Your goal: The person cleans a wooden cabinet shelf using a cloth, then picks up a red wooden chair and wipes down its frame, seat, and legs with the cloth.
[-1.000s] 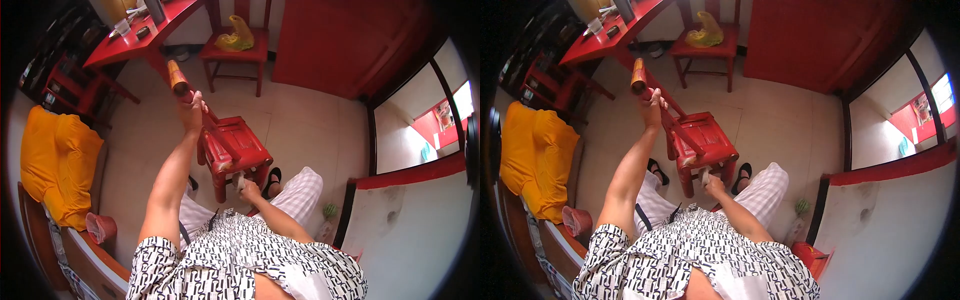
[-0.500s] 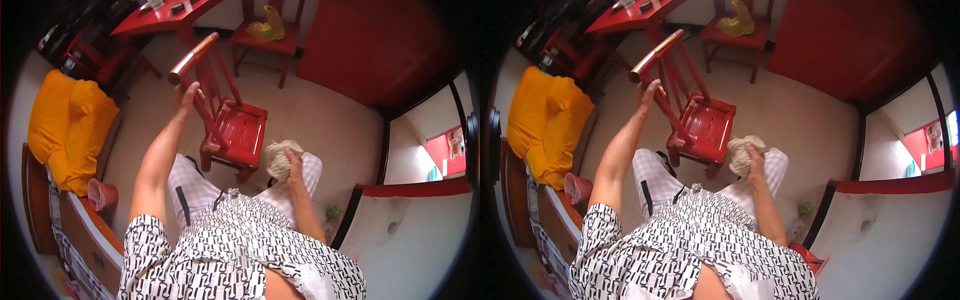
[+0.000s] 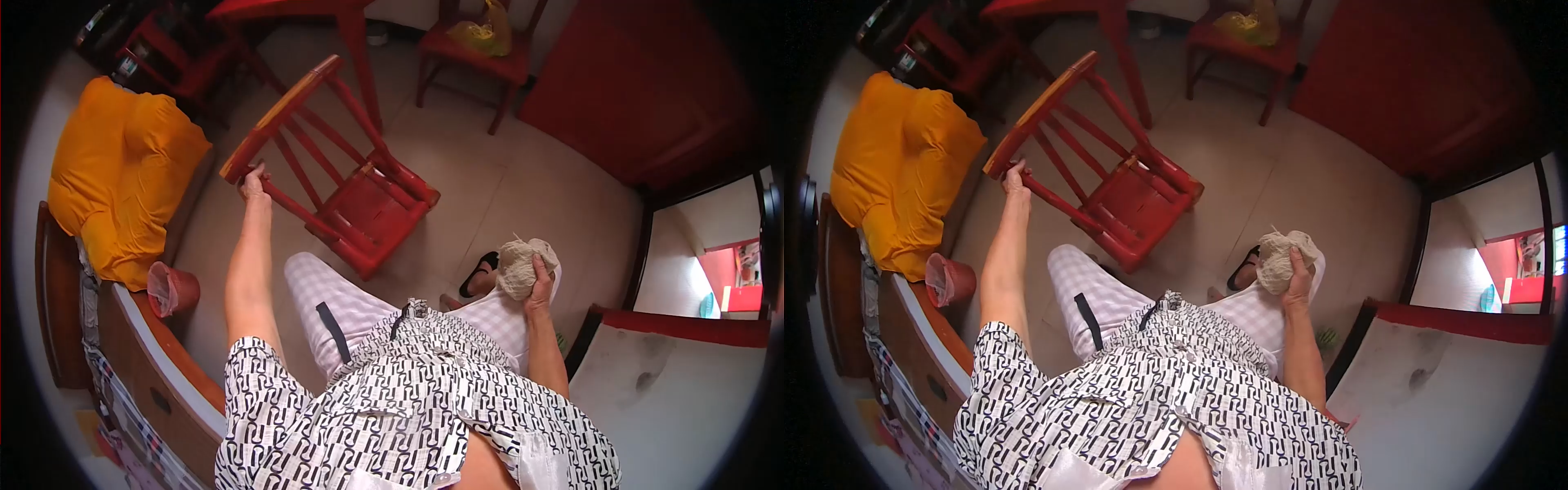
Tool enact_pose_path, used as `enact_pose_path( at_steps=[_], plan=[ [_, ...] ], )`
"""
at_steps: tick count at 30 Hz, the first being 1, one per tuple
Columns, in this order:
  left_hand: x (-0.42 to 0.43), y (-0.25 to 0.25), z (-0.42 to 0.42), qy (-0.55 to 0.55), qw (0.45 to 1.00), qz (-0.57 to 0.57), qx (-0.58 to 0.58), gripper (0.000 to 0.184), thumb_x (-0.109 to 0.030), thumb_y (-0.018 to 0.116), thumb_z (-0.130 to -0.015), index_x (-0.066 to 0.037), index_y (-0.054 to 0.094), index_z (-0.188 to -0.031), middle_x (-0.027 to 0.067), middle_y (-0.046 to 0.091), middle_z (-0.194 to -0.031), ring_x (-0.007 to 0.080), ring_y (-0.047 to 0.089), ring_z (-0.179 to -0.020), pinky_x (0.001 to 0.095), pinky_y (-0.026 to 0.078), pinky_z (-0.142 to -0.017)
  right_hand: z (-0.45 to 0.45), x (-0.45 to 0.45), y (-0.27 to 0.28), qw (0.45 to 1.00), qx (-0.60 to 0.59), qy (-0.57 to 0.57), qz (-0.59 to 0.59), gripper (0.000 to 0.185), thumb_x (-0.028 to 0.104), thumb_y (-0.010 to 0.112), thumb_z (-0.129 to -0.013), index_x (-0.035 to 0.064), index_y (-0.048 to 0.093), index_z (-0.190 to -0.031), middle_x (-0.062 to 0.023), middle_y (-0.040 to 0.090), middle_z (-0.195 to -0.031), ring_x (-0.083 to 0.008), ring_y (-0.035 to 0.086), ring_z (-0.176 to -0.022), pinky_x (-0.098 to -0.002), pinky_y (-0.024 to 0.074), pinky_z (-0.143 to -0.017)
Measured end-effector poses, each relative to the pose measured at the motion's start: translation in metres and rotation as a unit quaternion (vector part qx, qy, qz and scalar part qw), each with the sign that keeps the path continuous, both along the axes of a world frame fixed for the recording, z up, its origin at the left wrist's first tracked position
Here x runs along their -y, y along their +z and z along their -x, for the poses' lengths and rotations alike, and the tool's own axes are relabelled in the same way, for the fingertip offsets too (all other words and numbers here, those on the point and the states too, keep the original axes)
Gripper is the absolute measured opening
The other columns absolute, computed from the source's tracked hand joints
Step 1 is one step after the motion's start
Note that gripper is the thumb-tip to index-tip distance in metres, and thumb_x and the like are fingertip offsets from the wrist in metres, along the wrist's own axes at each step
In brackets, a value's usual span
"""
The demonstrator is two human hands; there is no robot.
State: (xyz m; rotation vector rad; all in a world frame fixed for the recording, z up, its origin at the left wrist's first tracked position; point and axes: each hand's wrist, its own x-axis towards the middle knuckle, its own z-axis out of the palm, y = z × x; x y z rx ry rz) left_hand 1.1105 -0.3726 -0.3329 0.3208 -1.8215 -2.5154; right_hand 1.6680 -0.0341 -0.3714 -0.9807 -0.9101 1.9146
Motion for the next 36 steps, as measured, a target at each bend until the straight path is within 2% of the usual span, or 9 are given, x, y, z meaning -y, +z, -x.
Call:
enact_pose_path(
  at_steps=[10, 12, 15, 16, 17, 18, 22, 33, 36],
  plan=[
    [0.131, -0.012, 0.065, 0.007, 0.993, 0.102, 0.061, 0.029, -0.009, 0.077, -0.082, -0.008, 0.057, -0.104, 0.0036, 0.064, -0.088, 0.0177, 0.061, -0.071, 0.0315, 0.050, -0.064, -0.038, -0.020, -0.008, 0.919, 0.239, 0.001, -0.313, 0.023, 0.010, 0.072, -0.087, -0.0021, 0.068, -0.106, -0.0054, 0.070, -0.106, -0.0160, 0.065, -0.096, -0.0302, 0.0503, -0.087],
    [0.132, 0.022, 0.023, 0.025, 0.964, 0.224, 0.143, 0.033, -0.018, 0.077, -0.084, -0.006, 0.056, -0.108, 0.0062, 0.064, -0.094, 0.0198, 0.061, -0.075, 0.0345, 0.050, -0.068, -0.047, -0.032, -0.005, 0.893, 0.284, 0.002, -0.349, 0.024, 0.013, 0.073, -0.086, -0.0012, 0.069, -0.105, -0.0081, 0.071, -0.106, -0.0166, 0.066, -0.095, -0.0310, 0.0505, -0.083],
    [0.183, -0.072, 0.009, 0.004, 0.920, 0.375, -0.112, 0.052, -0.035, 0.074, -0.087, 0.001, 0.055, -0.118, 0.0133, 0.065, -0.105, 0.0247, 0.061, -0.093, 0.0381, 0.048, -0.084, -0.054, -0.034, 0.004, 0.857, 0.372, 0.037, -0.354, 0.026, 0.021, 0.075, -0.085, -0.0008, 0.068, -0.097, -0.0104, 0.072, -0.097, -0.0198, 0.066, -0.088, -0.0347, 0.0500, -0.078],
    [0.168, -0.065, -0.032, -0.048, 0.880, 0.473, 0.007, 0.055, -0.037, 0.069, -0.090, 0.003, 0.053, -0.123, 0.0178, 0.064, -0.111, 0.0264, 0.062, -0.099, 0.0386, 0.047, -0.088, -0.057, -0.033, 0.008, 0.845, 0.404, 0.051, -0.345, 0.027, 0.024, 0.076, -0.085, -0.0008, 0.068, -0.094, -0.0108, 0.072, -0.092, -0.0212, 0.066, -0.084, -0.0363, 0.0497, -0.077],
    [0.147, -0.059, -0.099, -0.140, 0.871, 0.469, -0.046, 0.059, -0.041, 0.069, -0.089, 0.002, 0.052, -0.126, 0.0235, 0.063, -0.115, 0.0329, 0.060, -0.108, 0.0415, 0.046, -0.094, -0.063, -0.033, 0.000, 0.731, 0.461, 0.120, -0.489, 0.027, 0.026, 0.075, -0.083, 0.0015, 0.069, -0.093, -0.0115, 0.071, -0.093, -0.0247, 0.065, -0.085, -0.0387, 0.0475, -0.077],
    [0.142, -0.077, -0.190, -0.338, 0.678, 0.645, -0.100, 0.065, -0.043, 0.070, -0.086, 0.001, 0.051, -0.130, 0.0270, 0.052, -0.133, 0.0403, 0.047, -0.127, 0.0486, 0.038, -0.106, -0.069, -0.038, -0.009, 0.587, 0.506, 0.182, -0.606, 0.027, 0.028, 0.074, -0.082, 0.0039, 0.069, -0.093, -0.0123, 0.070, -0.094, -0.0282, 0.064, -0.086, -0.0410, 0.0453, -0.078],
    [0.098, -0.010, -0.310, -0.318, 0.707, 0.626, -0.090, 0.053, -0.027, 0.070, -0.083, -0.012, 0.055, -0.131, 0.0271, 0.027, -0.151, 0.0514, 0.022, -0.139, 0.0567, 0.025, -0.113, -0.060, -0.036, 0.011, 0.665, 0.420, 0.219, -0.578, 0.023, 0.031, 0.071, -0.077, 0.0115, 0.068, -0.088, -0.0079, 0.066, -0.083, -0.0287, 0.061, -0.080, -0.0420, 0.0387, -0.078],
    [0.054, 0.044, -0.343, -0.359, 0.525, 0.770, 0.050, 0.042, -0.039, 0.064, -0.088, -0.005, 0.058, -0.112, 0.0235, 0.052, -0.122, 0.0425, 0.048, -0.113, 0.0539, 0.042, -0.091, -0.060, -0.026, -0.003, 0.743, 0.482, 0.253, -0.390, 0.039, 0.044, 0.070, -0.073, 0.0180, 0.071, -0.101, -0.0071, 0.068, -0.090, -0.0254, 0.062, -0.088, -0.0448, 0.0351, -0.086],
    [0.057, 0.025, -0.332, -0.430, 0.424, 0.795, 0.055, 0.029, -0.037, 0.062, -0.090, -0.008, 0.064, -0.092, 0.0226, 0.069, -0.093, 0.0440, 0.066, -0.086, 0.0563, 0.049, -0.075, -0.066, 0.000, -0.019, 0.676, 0.606, 0.236, -0.347, 0.053, 0.053, 0.071, -0.069, 0.0234, 0.071, -0.113, -0.0099, 0.062, -0.096, -0.0266, 0.052, -0.101, -0.0471, 0.0334, -0.091]
  ],
)
